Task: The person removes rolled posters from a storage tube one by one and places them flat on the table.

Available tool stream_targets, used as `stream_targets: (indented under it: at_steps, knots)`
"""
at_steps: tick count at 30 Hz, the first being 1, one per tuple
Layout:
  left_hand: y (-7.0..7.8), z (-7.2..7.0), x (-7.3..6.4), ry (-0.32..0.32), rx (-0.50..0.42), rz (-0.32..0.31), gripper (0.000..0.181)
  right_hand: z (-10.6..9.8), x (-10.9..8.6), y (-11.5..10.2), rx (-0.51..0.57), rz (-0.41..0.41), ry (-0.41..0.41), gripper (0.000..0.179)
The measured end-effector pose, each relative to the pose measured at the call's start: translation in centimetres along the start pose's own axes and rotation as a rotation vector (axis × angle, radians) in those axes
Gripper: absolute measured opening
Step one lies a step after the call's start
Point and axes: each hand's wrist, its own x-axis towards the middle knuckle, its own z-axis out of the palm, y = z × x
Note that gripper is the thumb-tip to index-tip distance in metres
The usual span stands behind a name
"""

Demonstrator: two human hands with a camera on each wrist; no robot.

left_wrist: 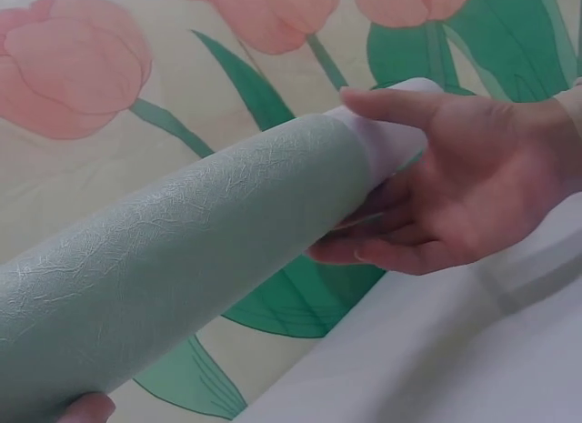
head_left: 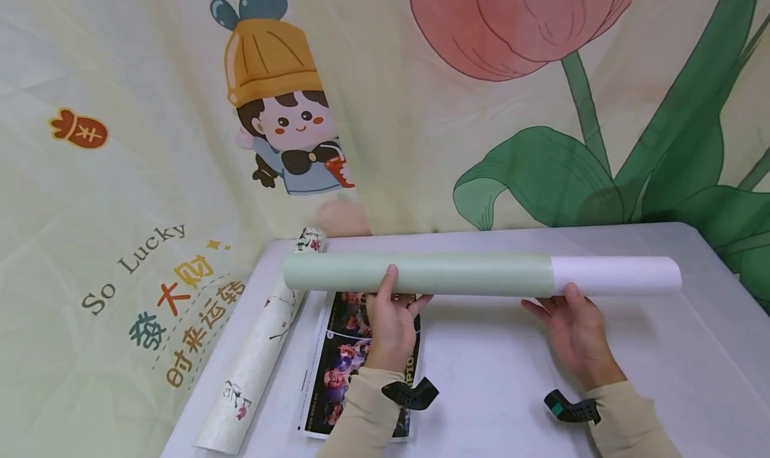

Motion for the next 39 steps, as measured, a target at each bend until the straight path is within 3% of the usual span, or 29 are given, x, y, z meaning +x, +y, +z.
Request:
stream_targets:
  at_steps: [2, 6, 11, 16, 23, 29, 39]
  knots:
    - [-0.2, -0.1, -0.2, 0.002, 0.001, -0.004, 0.062, 0.1, 0.0, -0.1, 0.042, 0.012, -0.008, 0.029]
    - [-0.5, -0.3, -0.3, 0.008, -0.006, -0.007, 0.064, 0.3, -0.1, -0.4, 0.002, 0.041, 0.023, 0.032]
    - [-0.2, -0.6, 0.0, 0.007, -0.006, 0.011, 0.062, 0.1, 0.0, -1.2, -0.018, 0.046, 0.114, 0.031]
    - [0.5, -0.7, 0.4, 0.016, -0.021, 0.037, 0.061, -1.0, 0.1, -2.3, 0.06, 0.038, 0.189, 0.033]
    - [1.8, -0.7, 0.9, 0.012, -0.009, 0.059, 0.062, -3.1, 0.1, -3.7, 0.25, 0.029, 0.322, 0.043]
    - [2.9, -0.9, 1.2, 0.011, 0.012, 0.077, 0.058, -3.9, 0.2, -4.2, 0.252, 0.003, 0.417, 0.055]
    - [4.7, -1.1, 1.6, 0.007, 0.04, 0.103, 0.053, -4.6, 0.1, -4.5, 0.311, -0.014, 0.484, 0.056]
